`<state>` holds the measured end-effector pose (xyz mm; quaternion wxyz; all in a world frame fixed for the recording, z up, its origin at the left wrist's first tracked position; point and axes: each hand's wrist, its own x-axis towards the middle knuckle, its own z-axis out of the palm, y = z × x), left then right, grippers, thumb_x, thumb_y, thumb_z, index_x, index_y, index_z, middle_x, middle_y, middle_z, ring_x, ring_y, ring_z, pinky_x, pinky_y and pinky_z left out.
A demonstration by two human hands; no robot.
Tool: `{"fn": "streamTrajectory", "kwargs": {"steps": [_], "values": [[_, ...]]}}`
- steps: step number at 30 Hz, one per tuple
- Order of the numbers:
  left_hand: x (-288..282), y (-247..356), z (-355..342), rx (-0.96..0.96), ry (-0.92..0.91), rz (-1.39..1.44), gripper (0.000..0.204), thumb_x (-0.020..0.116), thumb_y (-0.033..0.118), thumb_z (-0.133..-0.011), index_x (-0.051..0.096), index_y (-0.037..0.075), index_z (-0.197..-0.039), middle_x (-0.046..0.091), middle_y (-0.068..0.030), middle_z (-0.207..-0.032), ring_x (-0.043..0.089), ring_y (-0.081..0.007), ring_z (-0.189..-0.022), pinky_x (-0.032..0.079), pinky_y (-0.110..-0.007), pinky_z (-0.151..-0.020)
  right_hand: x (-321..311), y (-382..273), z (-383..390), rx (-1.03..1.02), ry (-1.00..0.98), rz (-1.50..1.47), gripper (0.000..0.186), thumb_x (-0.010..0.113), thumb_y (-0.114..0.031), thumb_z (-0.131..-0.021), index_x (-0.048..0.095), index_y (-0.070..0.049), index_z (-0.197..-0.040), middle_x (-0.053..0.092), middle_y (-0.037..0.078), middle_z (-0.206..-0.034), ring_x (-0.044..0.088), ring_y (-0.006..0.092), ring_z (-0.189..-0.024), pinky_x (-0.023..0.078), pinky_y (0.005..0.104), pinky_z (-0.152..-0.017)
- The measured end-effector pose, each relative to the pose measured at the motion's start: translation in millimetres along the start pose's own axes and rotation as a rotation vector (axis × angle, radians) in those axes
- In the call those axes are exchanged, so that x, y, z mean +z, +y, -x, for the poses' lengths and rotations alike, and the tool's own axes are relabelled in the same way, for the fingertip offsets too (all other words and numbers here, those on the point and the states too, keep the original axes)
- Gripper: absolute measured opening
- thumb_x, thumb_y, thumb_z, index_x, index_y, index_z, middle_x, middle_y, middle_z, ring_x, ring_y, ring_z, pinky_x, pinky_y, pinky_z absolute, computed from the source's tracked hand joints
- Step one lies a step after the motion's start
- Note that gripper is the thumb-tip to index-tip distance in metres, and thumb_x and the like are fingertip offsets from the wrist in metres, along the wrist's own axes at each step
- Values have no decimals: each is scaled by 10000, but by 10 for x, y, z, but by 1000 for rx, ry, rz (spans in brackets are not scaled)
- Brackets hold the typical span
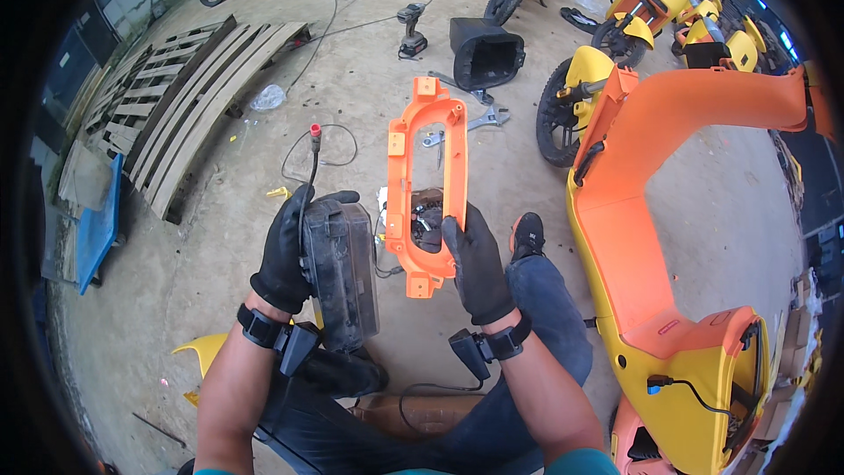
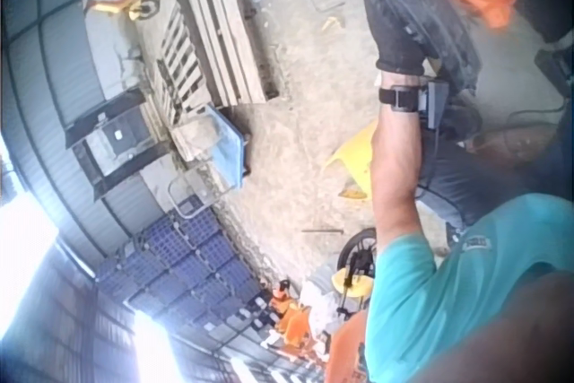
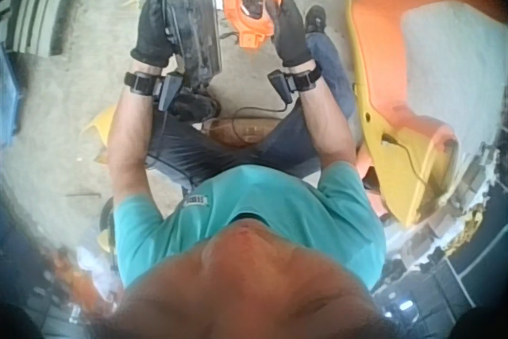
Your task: The person unscrews the front fender of a scooter, sets it aside, and then assembles a headlight unit into an orange frame by hand.
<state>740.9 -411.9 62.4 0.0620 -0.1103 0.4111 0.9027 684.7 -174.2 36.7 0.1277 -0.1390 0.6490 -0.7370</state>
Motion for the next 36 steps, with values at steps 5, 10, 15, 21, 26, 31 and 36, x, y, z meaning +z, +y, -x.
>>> {"fn": "streamTrajectory", "kwargs": {"steps": [5, 10, 15, 21, 26, 31, 36], "values": [[60, -72, -10, -10, -48, -49, 543, 365, 408, -1023, 501, -46, -1286, 673, -134, -1075, 673, -194, -923, 545, -317, -839, -66, 29, -14, 130, -37, -309, 356, 428, -265, -1032, 517, 31, -1207, 625, 73, -1051, 625, 158, -952, 496, 287, -888], [30, -238, -37, -31, -40, -32, 549, 383, 393, -1020, 452, -50, -1336, 664, -157, -1101, 676, -208, -935, 553, -337, -839, -83, 28, -61, 54, -39, -30, 385, 451, -244, -1025, 470, 21, -1305, 600, 78, -1156, 589, 144, -1040, 473, 283, -924], [41, -335, -1, -33, -52, -81, 364, 435, 293, -1024, 531, 22, -1246, 652, -58, -1029, 641, -119, -871, 534, -271, -798, -35, -10, -40, 90, -145, -93, 423, 482, -141, -1004, 415, 13, -1392, 558, 76, -1253, 553, 131, -1101, 442, 275, -970], [86, -326, 38, -146, -65, -17, 252, 486, 231, -1014, 580, 59, -1174, 639, -7, -949, 609, -61, -811, 522, -218, -730, -85, -74, -56, 54, -175, 137, 470, 493, -35, -967, 380, 24, -1420, 546, 77, -1288, 556, 127, -1104, 438, 269, -971], [108, -362, 62, -79, -82, -76, 253, 490, 216, -1012, 570, 62, -1197, 636, -3, -954, 607, -53, -819, 519, -209, -734, -75, -58, -40, 1, -152, 184, 452, 495, -44, -969, 409, 17, -1409, 575, 98, -1254, 568, 132, -1078, 453, 276, -936], [177, -341, 81, -129, -24, 4, 251, 490, 224, -1011, 571, 65, -1188, 638, -4, -953, 610, -53, -817, 518, -202, -725, -76, -16, -47, -34, -116, 274, 412, 510, -77, -968, 460, 24, -1365, 609, 105, -1190, 581, 132, -1044, 460, 276, -910], [164, -322, 42, -286, -67, 91, 313, 475, 269, -1013, 560, 46, -1214, 651, -37, -1004, 632, -87, -845, 533, -233, -758, -52, 10, -35, -48, -43, 361, 248, 512, -103, -979, 560, 38, -1177, 591, 27, -923, 491, 64, -841, 432, 232, -740]]}}
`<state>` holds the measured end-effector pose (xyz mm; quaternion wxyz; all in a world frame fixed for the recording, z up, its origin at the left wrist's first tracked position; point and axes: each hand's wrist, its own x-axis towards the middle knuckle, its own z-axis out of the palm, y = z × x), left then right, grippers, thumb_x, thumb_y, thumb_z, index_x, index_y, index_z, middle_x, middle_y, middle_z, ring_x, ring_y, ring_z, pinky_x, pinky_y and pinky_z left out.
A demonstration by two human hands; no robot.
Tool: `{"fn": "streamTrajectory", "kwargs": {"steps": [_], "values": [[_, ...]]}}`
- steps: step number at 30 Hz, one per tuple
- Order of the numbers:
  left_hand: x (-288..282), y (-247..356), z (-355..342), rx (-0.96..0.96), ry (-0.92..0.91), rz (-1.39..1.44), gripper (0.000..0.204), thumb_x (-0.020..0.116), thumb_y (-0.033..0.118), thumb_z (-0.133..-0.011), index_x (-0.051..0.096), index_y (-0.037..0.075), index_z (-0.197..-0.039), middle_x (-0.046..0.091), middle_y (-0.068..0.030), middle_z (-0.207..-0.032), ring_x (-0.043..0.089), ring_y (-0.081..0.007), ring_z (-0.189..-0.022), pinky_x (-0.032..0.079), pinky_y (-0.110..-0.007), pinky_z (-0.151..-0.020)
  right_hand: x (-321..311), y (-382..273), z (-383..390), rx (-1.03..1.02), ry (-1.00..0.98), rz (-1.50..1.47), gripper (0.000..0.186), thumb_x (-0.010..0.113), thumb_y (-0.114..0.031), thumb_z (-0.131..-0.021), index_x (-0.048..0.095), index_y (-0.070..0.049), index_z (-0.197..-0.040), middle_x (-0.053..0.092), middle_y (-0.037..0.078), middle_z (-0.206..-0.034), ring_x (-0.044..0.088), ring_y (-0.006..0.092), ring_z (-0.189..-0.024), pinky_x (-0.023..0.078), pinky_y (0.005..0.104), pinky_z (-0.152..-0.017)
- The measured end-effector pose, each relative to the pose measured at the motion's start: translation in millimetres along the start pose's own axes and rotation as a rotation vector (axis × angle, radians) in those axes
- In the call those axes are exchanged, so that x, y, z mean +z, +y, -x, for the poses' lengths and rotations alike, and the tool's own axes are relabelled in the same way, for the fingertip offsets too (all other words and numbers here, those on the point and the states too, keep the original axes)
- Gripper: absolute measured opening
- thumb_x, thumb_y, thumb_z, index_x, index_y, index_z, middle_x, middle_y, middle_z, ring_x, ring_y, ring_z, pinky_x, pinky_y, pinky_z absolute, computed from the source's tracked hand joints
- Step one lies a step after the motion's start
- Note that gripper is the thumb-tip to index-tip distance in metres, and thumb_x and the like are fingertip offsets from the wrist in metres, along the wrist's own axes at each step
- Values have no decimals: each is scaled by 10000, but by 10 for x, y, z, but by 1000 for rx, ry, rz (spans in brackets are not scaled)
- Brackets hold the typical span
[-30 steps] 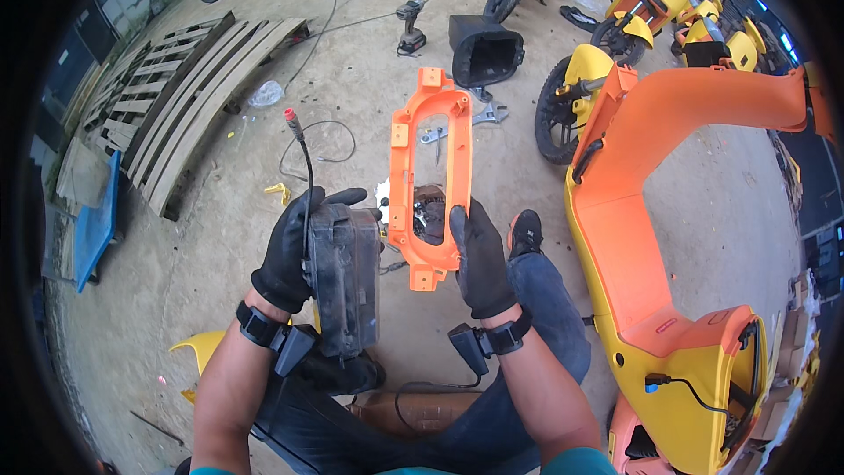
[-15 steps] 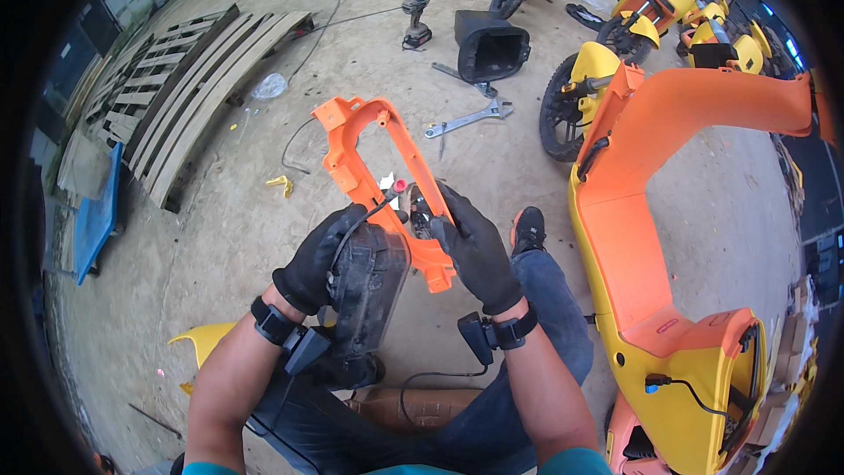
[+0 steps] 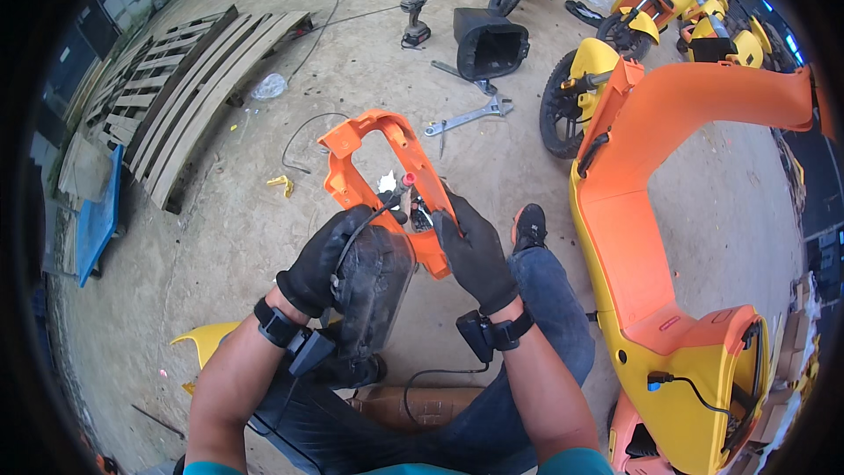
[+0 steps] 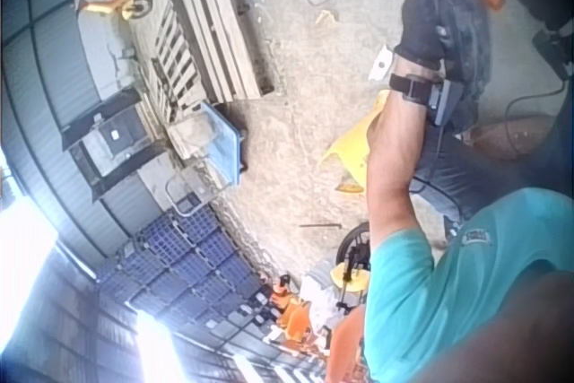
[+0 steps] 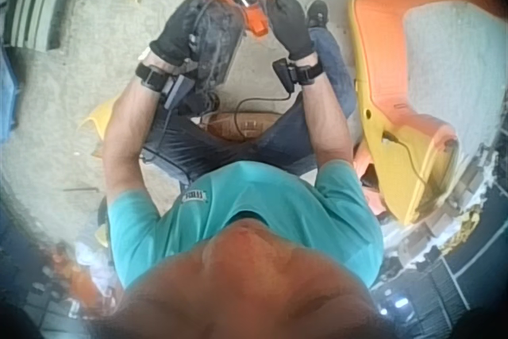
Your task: The person unscrews the front fender of a scooter, sets it aside, and then assembles a headlight unit into an orange frame by hand.
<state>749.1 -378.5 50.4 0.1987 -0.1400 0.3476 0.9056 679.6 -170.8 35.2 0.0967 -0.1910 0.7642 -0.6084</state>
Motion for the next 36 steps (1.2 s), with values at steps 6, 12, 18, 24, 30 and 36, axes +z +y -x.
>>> {"fn": "streamTrajectory", "kwargs": {"steps": [6, 12, 18, 24, 30, 36], "values": [[107, -4, -37, 136, 52, 24, 346, 465, 298, -1012, 546, 47, -1237, 658, -42, -989, 647, -108, -817, 549, -257, -739, 35, 147, 10, -161, 208, 81, 269, 545, -65, -947, 539, 11, -1205, 578, 38, -942, 538, 89, -840, 462, 242, -768], [-130, -20, -136, 275, 200, 6, 311, 492, 286, -1000, 538, 70, -1220, 636, -22, -915, 642, -110, -772, 546, -259, -704, 102, -6, 108, -18, 123, 50, 341, 612, -96, -910, 522, -11, -1228, 636, 95, -959, 632, 158, -885, 514, 295, -766], [-109, -68, -226, 385, 447, -9, 226, 538, 343, -973, 553, 123, -1026, 607, -6, -837, 619, -106, -696, 530, -263, -645, 552, -75, 465, -35, -252, -91, 745, 732, -153, -829, 291, 34, -1400, 556, 204, -1175, 622, 268, -1034, 525, 350, -805], [-274, -158, -315, 396, 456, -17, 278, 517, 385, -973, 550, 109, -967, 631, -42, -820, 643, -144, -707, 549, -286, -668, 761, 4, 499, -118, -241, 32, 1061, 802, -291, -739, 103, 55, -1458, 437, 298, -1292, 485, 406, -1202, 421, 481, -974], [-319, -188, -379, 426, 401, -25, 325, 504, 391, -977, 563, 72, -1000, 656, -71, -850, 662, -174, -729, 559, -306, -703, 829, 123, 461, -198, -157, 191, 1030, 806, -276, -722, 148, 59, -1441, 444, 302, -1284, 493, 411, -1174, 424, 479, -956], [-357, -69, -281, 428, 355, -142, 382, 491, 389, -988, 540, 47, -1151, 614, -48, -883, 655, -162, -833, 565, -309, -738, 733, 6, 376, -160, -197, -1, 973, 784, -195, -726, 175, 57, -1443, 473, 238, -1269, 505, 335, -1171, 423, 434, -969]]}}
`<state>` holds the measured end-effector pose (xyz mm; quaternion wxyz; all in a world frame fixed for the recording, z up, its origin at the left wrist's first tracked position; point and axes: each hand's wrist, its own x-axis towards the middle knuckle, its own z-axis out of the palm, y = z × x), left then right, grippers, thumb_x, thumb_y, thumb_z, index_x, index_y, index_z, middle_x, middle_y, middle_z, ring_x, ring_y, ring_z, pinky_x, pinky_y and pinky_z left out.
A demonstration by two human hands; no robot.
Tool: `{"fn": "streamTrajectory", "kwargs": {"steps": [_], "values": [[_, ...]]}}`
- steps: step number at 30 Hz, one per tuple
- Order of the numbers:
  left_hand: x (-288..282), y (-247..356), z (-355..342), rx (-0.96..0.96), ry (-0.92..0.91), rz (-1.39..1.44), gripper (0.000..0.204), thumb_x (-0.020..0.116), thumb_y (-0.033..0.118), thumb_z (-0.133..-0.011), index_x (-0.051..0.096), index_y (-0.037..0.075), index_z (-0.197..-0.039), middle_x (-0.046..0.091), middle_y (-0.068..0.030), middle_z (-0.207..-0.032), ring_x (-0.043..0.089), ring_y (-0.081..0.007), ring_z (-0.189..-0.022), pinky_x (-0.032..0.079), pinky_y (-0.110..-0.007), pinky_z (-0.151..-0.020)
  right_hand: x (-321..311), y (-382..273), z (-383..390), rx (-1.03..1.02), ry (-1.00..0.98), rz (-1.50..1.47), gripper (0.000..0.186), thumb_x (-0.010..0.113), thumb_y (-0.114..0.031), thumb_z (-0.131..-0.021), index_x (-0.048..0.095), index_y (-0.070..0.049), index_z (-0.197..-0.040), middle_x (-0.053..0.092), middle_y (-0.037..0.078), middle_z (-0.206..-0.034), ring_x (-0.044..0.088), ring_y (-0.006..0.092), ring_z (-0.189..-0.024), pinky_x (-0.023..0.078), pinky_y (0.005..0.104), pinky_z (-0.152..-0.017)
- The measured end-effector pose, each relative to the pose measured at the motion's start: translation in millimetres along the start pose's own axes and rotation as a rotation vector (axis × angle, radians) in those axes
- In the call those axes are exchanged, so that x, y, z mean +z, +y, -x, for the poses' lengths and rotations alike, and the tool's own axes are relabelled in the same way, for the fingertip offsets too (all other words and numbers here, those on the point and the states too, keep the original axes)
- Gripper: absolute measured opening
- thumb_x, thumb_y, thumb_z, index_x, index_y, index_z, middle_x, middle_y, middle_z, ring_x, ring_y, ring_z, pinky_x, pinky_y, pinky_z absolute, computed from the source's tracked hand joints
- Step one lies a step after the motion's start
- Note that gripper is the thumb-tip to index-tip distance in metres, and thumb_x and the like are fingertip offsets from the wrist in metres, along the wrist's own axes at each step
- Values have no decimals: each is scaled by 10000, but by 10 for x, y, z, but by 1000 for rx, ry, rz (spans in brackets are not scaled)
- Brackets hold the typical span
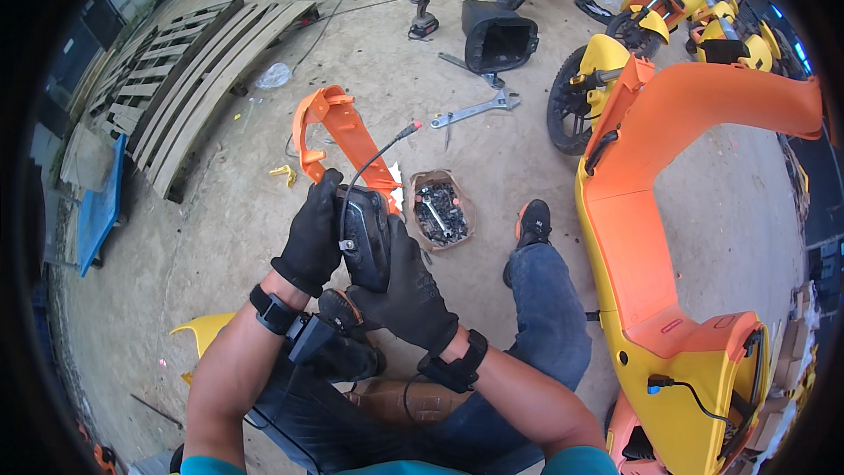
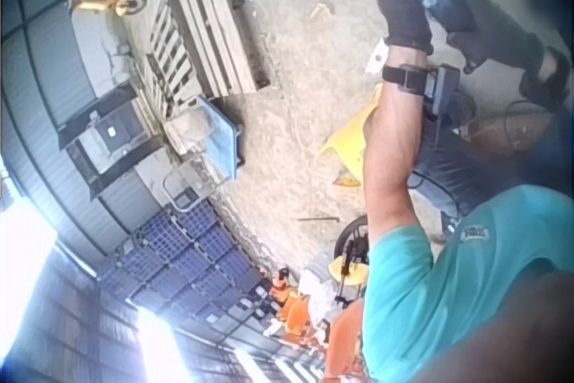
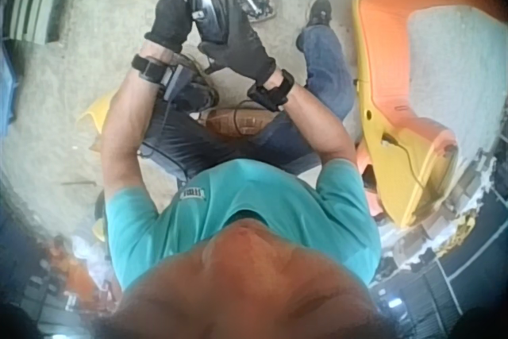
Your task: The person unscrews the front fender of a scooter, sets it aside, and then assembles a headlight unit into an orange frame by hand.
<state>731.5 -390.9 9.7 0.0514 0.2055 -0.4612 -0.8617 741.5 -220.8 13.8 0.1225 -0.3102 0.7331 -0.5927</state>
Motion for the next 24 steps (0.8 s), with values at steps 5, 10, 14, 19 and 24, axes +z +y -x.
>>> {"fn": "streamTrajectory", "kwargs": {"steps": [5, 10, 14, 19, 24], "values": [[80, 350, 107, -18, 24, -204, 485, 498, 416, -982, 428, 52, -1295, 476, -96, -1186, 655, -225, -935, 586, -390, -785, -212, -5, -45, 149, -86, -249, 891, 749, -123, -762, 204, 27, -1450, 473, 167, -1300, 509, 264, -1178, 428, 368, -984], [-35, 472, 65, -69, 104, -172, 499, 459, 473, -985, 495, 39, -1230, 588, -131, -1119, 691, -229, -734, 585, -332, -660, -625, -188, -28, 423, -148, -1056, 672, 621, -195, -880, 302, -2, -1439, 535, 128, -1250, 571, 207, -1110, 481, 349, -948], [-134, 449, 23, 1, 58, -334, 418, 470, 438, -986, 573, 57, -1123, 659, -82, -904, 601, -121, -566, 486, -245, -519, -767, -150, -79, 446, -77, -1451, 659, 555, -277, -894, 328, 18, -1438, 466, 220, -1395, 540, 309, -1227, 451, 437, -1037], [0, 424, 36, 45, 35, -450, 378, 487, 413, -981, 602, 64, -1070, 656, -59, -836, 571, -94, -598, 450, -223, -541, -807, -195, -87, 336, -108, -1398, 719, 556, -416, -923, 311, 9, -1448, 412, 226, -1438, 522, 305, -1245, 451, 429, -1034], [-13, 316, 16, 87, -60, -408, 364, 514, 400, -972, 613, 56, -1039, 652, -55, -851, 606, -114, -811, 472, -265, -730, -807, -181, -16, 342, -74, -1120, 588, 536, -300, -962, 332, 8, -1419, 511, 140, -1324, 559, 214, -1181, 486, 375, -980]]}}
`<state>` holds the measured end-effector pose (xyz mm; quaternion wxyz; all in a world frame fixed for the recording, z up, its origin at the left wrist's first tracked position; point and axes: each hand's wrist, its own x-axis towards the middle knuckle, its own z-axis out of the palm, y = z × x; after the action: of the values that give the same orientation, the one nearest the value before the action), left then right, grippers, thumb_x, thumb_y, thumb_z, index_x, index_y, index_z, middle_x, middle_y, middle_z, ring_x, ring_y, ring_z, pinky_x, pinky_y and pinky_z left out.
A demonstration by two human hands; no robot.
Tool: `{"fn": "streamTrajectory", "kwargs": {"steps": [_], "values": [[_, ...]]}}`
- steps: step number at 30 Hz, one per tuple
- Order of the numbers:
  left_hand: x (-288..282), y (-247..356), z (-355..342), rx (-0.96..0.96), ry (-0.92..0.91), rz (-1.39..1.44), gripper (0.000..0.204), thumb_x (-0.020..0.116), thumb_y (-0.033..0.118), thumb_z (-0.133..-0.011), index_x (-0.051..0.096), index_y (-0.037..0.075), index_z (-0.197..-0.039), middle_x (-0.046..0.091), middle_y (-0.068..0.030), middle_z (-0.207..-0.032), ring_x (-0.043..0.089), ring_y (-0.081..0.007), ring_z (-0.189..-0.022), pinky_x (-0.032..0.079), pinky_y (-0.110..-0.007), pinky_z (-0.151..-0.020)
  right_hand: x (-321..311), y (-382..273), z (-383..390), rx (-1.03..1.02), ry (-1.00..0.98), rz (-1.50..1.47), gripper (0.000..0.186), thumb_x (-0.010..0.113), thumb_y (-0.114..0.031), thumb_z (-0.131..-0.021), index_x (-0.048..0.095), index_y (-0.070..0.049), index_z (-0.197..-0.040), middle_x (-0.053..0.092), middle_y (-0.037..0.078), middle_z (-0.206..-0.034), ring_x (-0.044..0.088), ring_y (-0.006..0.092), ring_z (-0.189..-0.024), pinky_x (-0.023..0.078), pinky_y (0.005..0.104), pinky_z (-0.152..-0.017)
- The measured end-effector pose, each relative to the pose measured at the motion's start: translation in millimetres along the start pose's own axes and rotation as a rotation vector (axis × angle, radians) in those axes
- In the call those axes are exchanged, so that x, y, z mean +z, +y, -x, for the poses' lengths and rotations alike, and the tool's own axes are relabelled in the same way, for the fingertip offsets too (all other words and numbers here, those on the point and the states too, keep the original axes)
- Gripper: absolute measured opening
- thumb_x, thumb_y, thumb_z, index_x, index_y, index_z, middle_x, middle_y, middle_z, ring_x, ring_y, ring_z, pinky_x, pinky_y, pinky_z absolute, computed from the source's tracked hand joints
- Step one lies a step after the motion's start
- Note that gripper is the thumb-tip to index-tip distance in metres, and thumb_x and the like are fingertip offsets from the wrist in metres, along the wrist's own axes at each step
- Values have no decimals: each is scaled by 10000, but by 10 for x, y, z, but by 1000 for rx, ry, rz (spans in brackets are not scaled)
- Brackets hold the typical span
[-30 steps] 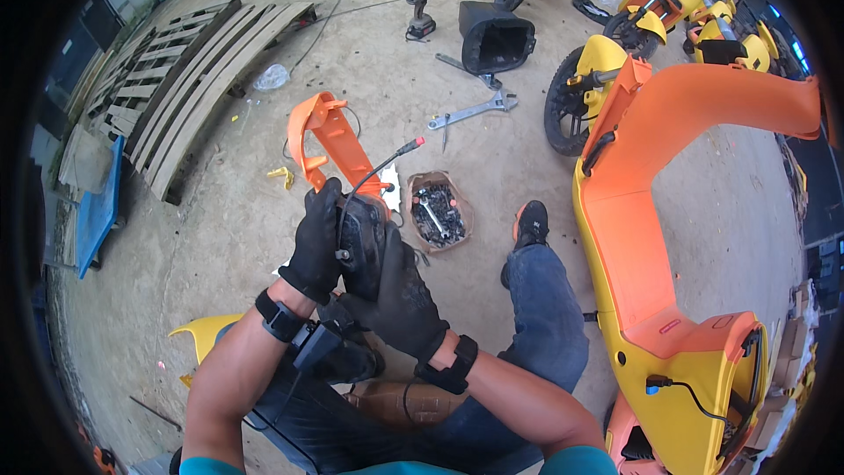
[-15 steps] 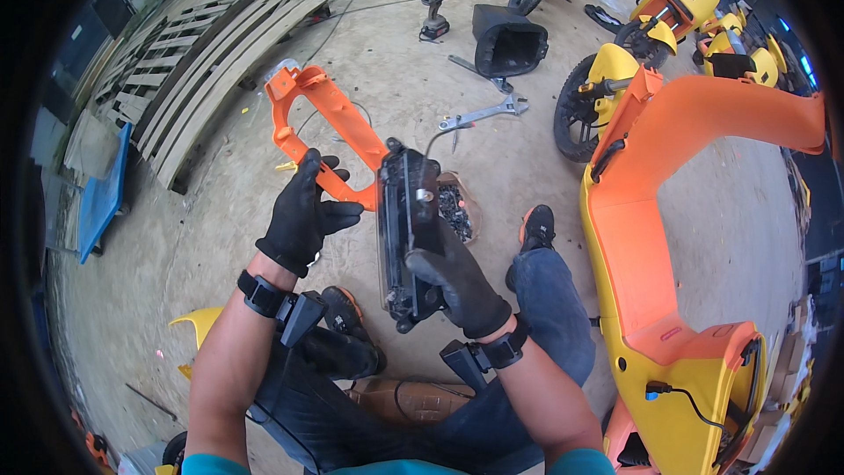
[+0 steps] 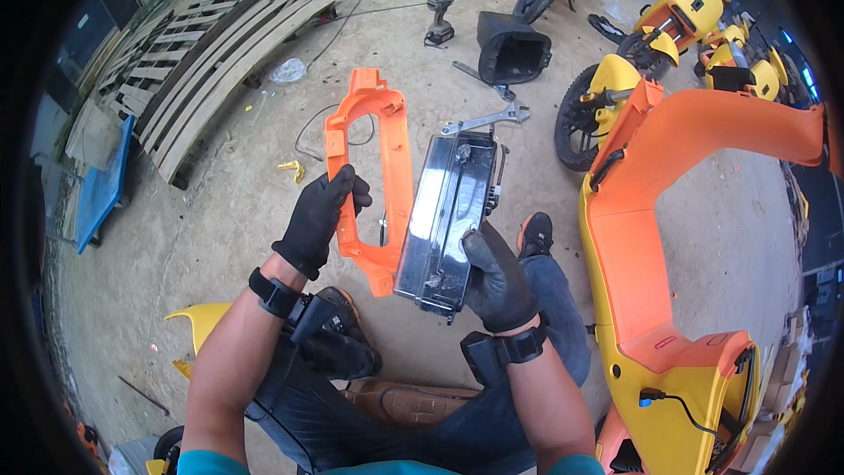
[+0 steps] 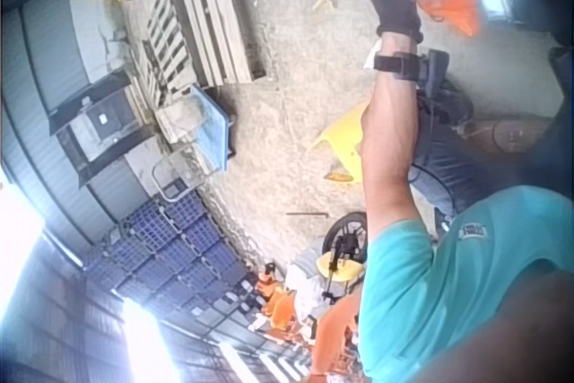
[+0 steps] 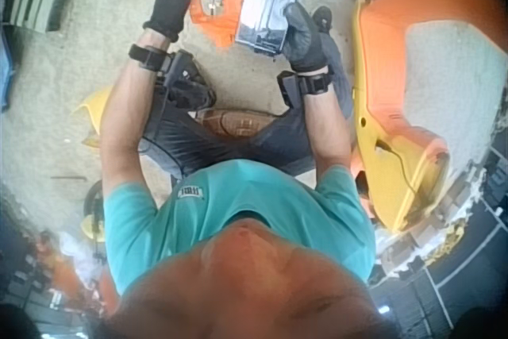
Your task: The person unscrews the front fender of a scooter, sets it aside, and then assembles a headlight unit into an orange frame by hand.
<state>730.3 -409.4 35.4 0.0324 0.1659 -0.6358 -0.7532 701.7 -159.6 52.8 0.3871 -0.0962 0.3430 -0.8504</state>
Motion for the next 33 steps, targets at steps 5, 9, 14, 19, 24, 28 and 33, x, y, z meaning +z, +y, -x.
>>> {"fn": "streamTrajectory", "kwargs": {"steps": [5, 9, 14, 19, 24, 28, 33], "values": [[79, -21, 34, -134, -12, 144, 377, 605, 368, -929, 566, 47, -1124, 602, -85, -1099, 601, -177, -997, 477, -345, -886, 39, -35, -71, -62, 36, 137, 514, 561, -222, -943, 390, 16, -1366, 563, 90, -1211, 590, 179, -1105, 504, 342, -938], [126, -13, 84, -159, -102, 247, 398, 635, 343, -909, 541, 46, -1156, 579, -97, -1151, 605, -196, -1028, 481, -365, -913, 72, 24, -93, -82, 114, 136, 456, 587, -171, -926, 437, 10, -1316, 590, 73, -1144, 600, 159, -1044, 502, 314, -908], [251, 85, 170, -192, -189, 130, 422, 596, 391, -927, 529, 37, -1147, 594, -81, -1106, 603, -206, -1044, 484, -377, -904, -39, 131, -110, -133, 198, 294, 373, 598, -99, -913, 490, 6, -1254, 599, 58, -1091, 593, 134, -981, 483, 283, -865], [318, 16, 199, -140, -229, -2, 382, 564, 400, -952, 511, 60, -1118, 576, -44, -1012, 568, -124, -959, 465, -332, -874, 22, 191, -141, -94, 262, 304, 352, 606, -72, -905, 507, 11, -1232, 599, 65, -1112, 576, 122, -995, 467, 280, -886], [375, 12, 242, -21, -255, -120, 404, 555, 368, -966, 470, 39, -1186, 553, -42, -1047, 546, -113, -971, 457, -306, -866, 50, 245, -175, -124, 254, 305, 363, 597, -98, -927, 492, 14, -1256, 596, 72, -1127, 579, 124, -999, 469, 281, -899], [492, 23, 324, 155, -228, -8, 539, 547, 364, -970, 381, 5, -1336, 511, -88, -1206, 511, -110, -1071, 443, -294, -907, -19, 272, -187, -116, 257, 321, 359, 545, -150, -966, 483, 24, -1273, 602, 69, -1134, 598, 140, -1026, 493, 294, -910], [368, 8, 216, -50, -315, 111, 590, 545, 311, -973, 325, 8, -1430, 493, -60, -1288, 494, -115, -1107, 425, -289, -940, -44, 230, -164, -109, 236, 339, 388, 514, -234, -997, 480, 19, -1288, 600, 71, -1156, 593, 126, -1046, 486, 281, -924]]}}
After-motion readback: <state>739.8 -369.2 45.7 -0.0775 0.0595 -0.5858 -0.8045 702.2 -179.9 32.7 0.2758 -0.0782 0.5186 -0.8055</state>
